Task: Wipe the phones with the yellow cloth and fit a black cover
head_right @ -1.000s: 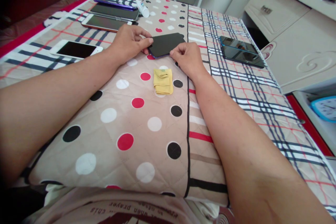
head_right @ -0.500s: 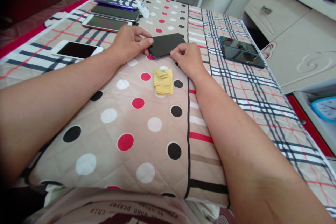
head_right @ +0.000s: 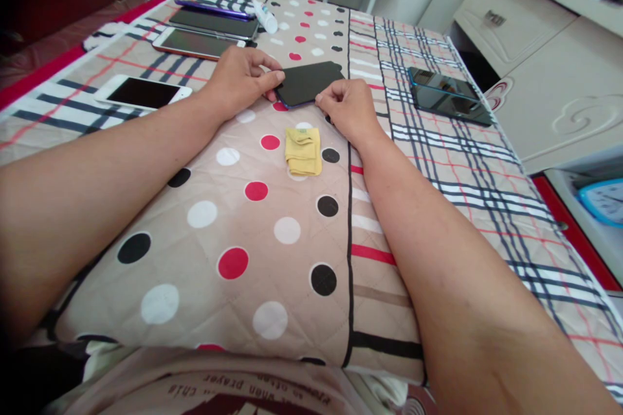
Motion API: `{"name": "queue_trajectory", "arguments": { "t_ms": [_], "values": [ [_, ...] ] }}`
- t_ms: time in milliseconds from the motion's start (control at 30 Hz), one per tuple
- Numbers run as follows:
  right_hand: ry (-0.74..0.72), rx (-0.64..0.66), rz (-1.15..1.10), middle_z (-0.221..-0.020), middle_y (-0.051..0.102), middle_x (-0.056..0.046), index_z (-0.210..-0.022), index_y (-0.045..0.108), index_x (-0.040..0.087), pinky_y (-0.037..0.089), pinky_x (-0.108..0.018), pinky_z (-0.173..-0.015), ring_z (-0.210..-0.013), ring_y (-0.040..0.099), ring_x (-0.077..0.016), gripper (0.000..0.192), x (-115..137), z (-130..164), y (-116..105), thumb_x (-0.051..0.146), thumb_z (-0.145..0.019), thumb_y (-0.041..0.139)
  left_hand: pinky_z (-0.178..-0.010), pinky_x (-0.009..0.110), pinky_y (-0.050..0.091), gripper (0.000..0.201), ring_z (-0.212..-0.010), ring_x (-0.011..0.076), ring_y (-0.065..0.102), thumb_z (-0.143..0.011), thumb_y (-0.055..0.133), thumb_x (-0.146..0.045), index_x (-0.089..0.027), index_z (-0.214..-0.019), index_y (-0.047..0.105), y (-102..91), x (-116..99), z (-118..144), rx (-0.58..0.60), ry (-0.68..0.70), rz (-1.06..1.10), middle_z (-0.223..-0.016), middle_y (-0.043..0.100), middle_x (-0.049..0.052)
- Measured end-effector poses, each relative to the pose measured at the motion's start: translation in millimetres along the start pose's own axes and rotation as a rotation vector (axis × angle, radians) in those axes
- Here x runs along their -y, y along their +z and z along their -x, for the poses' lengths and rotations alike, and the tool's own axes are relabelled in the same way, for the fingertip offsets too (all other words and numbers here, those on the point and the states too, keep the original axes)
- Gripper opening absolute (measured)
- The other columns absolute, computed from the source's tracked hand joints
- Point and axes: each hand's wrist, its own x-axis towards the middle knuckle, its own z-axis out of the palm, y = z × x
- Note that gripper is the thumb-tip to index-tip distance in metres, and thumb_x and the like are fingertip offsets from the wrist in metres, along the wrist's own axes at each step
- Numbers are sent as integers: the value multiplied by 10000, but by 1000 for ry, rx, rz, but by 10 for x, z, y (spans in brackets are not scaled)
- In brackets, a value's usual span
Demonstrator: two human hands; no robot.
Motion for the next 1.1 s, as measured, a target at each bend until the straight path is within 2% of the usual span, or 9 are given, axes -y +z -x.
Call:
{"name": "queue_trajectory", "arguments": {
  "t_ms": [233,333,467,633,800,900,1000,1100],
  "values": [
    [3,-9,-1,-694,598,-75,-793,657,152,472,-302,-608,-648,535,-155,243,-19,-5,6,387,-856,667,-836,342,546,135,-692,197,675,-838,709,-358,-253,-915,744,-1,10,5,-7,34,19,-666,676,10],
    [-7,-14,-7,-681,597,-72,-789,658,155,474,-297,-599,-638,530,-151,260,-23,-7,6,409,-843,677,-816,335,539,107,-670,180,662,-857,687,-295,-232,-925,741,2,0,11,-16,34,2,-647,664,3],
    [-3,-17,-11,-679,602,-70,-774,656,158,481,-300,-603,-626,520,-146,259,-7,0,7,407,-839,681,-766,300,527,121,-708,175,668,-869,692,-344,-266,-947,740,0,-8,11,-9,1,-26,-675,684,-4],
    [23,-19,1,-688,605,-70,-761,657,152,467,-300,-608,-620,511,-141,220,21,8,7,352,-851,667,-776,279,496,141,-671,112,637,-871,684,-288,-219,-978,744,-15,-12,20,7,38,-9,-655,670,-28],
    [-2,-12,8,-690,608,-69,-759,643,166,451,-299,-586,-621,511,-143,254,5,2,0,401,-846,685,-767,309,493,156,-681,163,633,-828,726,-367,-253,-933,740,0,31,-3,-2,14,39,-663,674,-8],
    [0,-15,2,-680,605,-62,-745,643,169,415,-292,-562,-605,495,-134,210,15,7,0,350,-847,677,-785,315,494,182,-713,192,649,-803,753,-396,-262,-926,741,10,46,-13,0,-9,60,-682,682,3],
    [25,-20,0,-672,602,-56,-723,639,154,373,-286,-560,-581,461,-109,161,48,13,0,253,-851,641,-761,300,480,169,-692,181,645,-813,750,-386,-254,-917,742,9,42,-11,-6,-5,61,-673,678,-2],
    [52,7,-3,-667,584,-67,-744,631,141,385,-286,-605,-606,449,-95,173,61,11,-4,253,-876,627,-748,278,469,149,-655,139,622,-849,719,-346,-225,-932,743,1,33,-3,-8,35,45,-647,667,-24]
  ]
}}
